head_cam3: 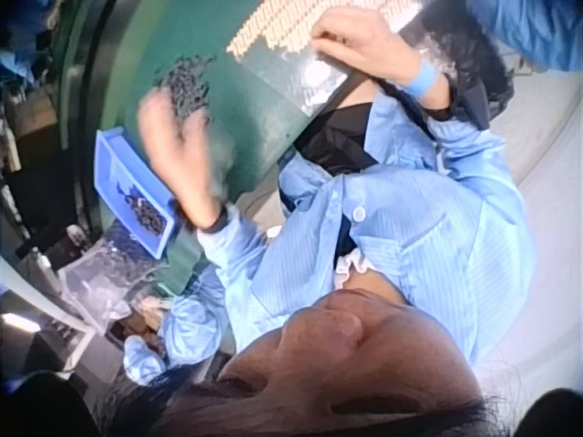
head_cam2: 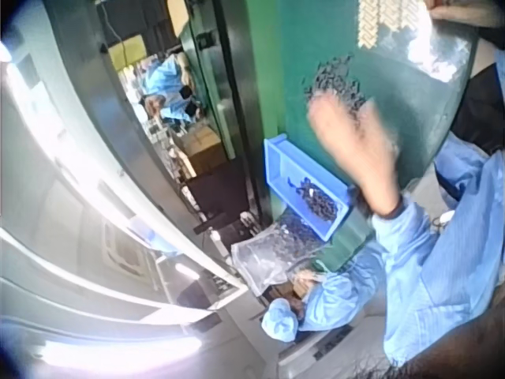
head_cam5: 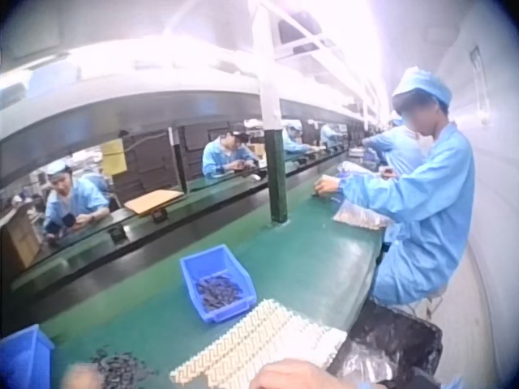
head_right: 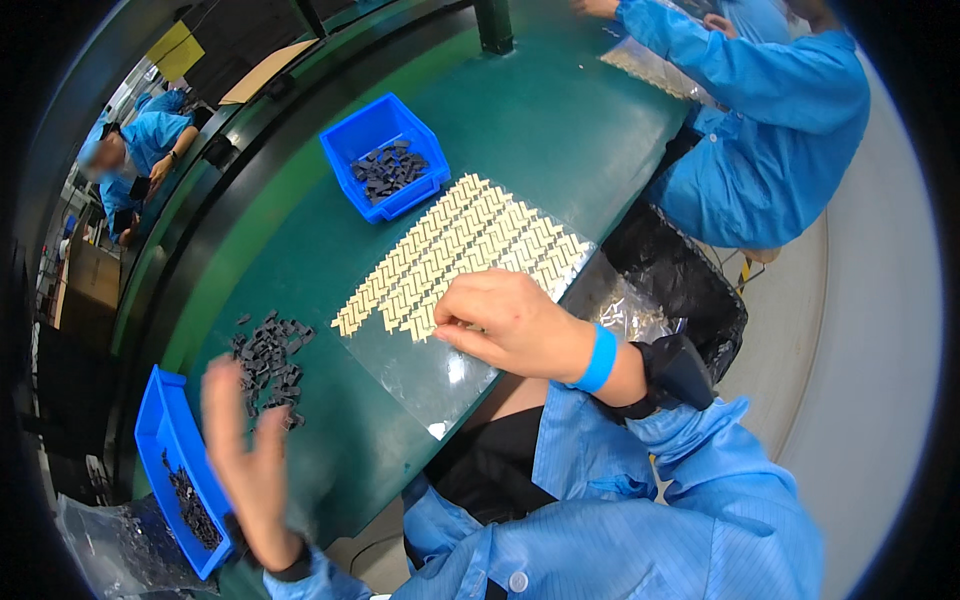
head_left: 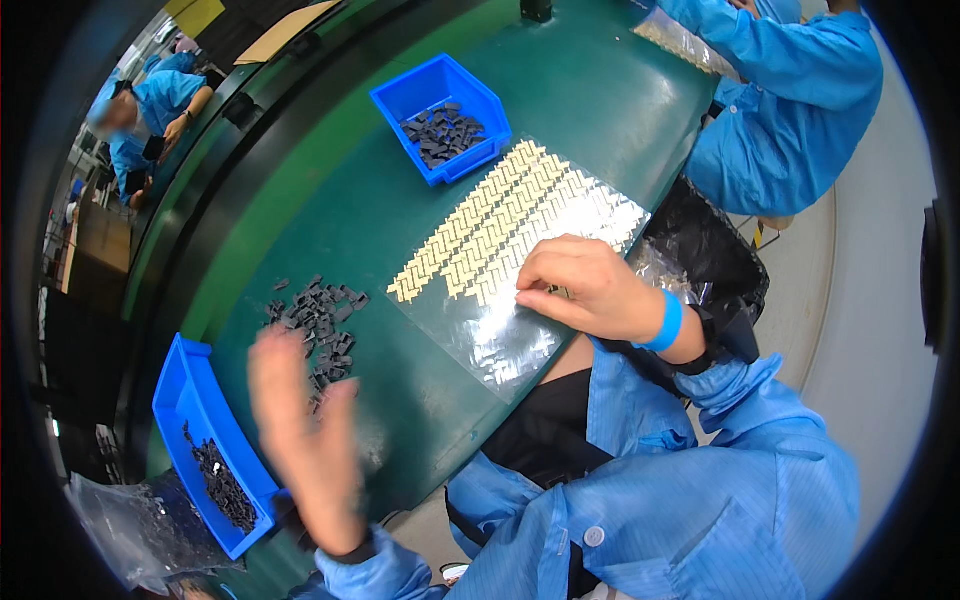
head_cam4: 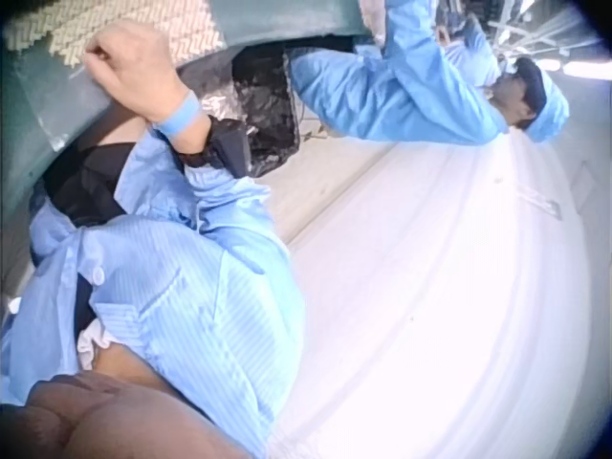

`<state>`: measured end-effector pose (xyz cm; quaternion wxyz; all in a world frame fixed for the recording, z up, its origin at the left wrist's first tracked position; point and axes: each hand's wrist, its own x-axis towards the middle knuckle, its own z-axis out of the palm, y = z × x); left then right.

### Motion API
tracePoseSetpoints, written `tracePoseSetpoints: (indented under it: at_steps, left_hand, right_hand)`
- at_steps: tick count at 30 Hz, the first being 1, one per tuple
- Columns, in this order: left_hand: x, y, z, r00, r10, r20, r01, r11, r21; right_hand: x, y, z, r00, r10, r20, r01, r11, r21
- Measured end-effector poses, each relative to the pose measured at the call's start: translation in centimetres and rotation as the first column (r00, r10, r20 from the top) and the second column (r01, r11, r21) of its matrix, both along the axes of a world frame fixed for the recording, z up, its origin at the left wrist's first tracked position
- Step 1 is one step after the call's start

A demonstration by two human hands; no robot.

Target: Assembling or sorting small plastic manufacturing components on a production line.

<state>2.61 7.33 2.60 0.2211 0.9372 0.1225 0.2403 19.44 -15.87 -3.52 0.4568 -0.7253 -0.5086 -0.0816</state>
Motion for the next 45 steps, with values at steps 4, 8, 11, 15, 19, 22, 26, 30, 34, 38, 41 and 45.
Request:
tracePoseSetpoints:
  at_steps: [4,8,11,15,19,22,26,30,34,38,41,45]
  left_hand:
    - [6.1,-5.4,-3.7,0.937,-0.284,-0.203,0.319,0.933,0.168]
    - [7.6,-5.2,-5.6,0.915,-0.342,-0.213,0.367,0.926,0.092]
    - [8.3,-4.9,-6.5,0.923,-0.348,-0.164,0.365,0.927,0.089]
    - [8.9,-5.1,-6.4,0.922,-0.371,-0.113,0.384,0.915,0.128]
    - [9.0,-5.2,-6.5,0.926,-0.364,-0.103,0.376,0.914,0.15]
    - [8.9,-5.2,-6.6,0.928,-0.356,-0.111,0.37,0.917,0.151]
    - [8.7,-5.0,-6.5,0.931,-0.341,-0.132,0.356,0.928,0.114]
    - [8.7,-4.4,-5.8,0.907,-0.38,-0.184,0.36,0.924,-0.134]
    - [8.5,-4.1,-5.6,0.931,-0.363,-0.026,0.351,0.915,-0.2]
    - [6.1,-4.8,-2.9,0.919,-0.358,0.164,0.368,0.633,-0.681]
    - [3.5,-6.1,-1.3,0.87,-0.482,0.104,0.174,0.104,-0.979]
    - [0.6,-6.0,-1.7,0.847,-0.496,0.19,0.058,-0.269,-0.961]
  right_hand:
    - [0.8,1.3,-0.8,0.997,0.068,0.024,-0.064,0.991,-0.122]
    - [0.8,2.3,-1.3,0.99,0.12,0.073,-0.108,0.982,-0.155]
    - [1.4,2.4,-1.6,0.99,0.129,0.062,-0.116,0.977,-0.18]
    - [1.7,2.6,-1.6,0.99,0.115,0.084,-0.103,0.984,-0.145]
    - [1.8,2.6,-1.2,0.991,0.101,0.082,-0.085,0.98,-0.18]
    - [1.8,3.0,-1.2,0.993,0.075,0.096,-0.052,0.973,-0.224]
    - [1.6,3.1,-1.0,0.998,-0.053,0.044,0.06,0.98,-0.192]
    - [1.5,1.9,-0.7,0.992,-0.124,-0.023,0.126,0.986,0.114]
    - [0.1,1.0,-0.1,0.983,-0.148,0.108,0.13,0.979,0.156]
    - [-1.5,0.3,1.2,0.961,-0.028,0.274,-0.039,0.971,0.234]
    - [-2.9,0.3,1.7,0.934,0.098,0.343,-0.199,0.942,0.272]
    - [-4.4,-0.2,2.5,0.901,0.229,0.367,-0.324,0.92,0.22]
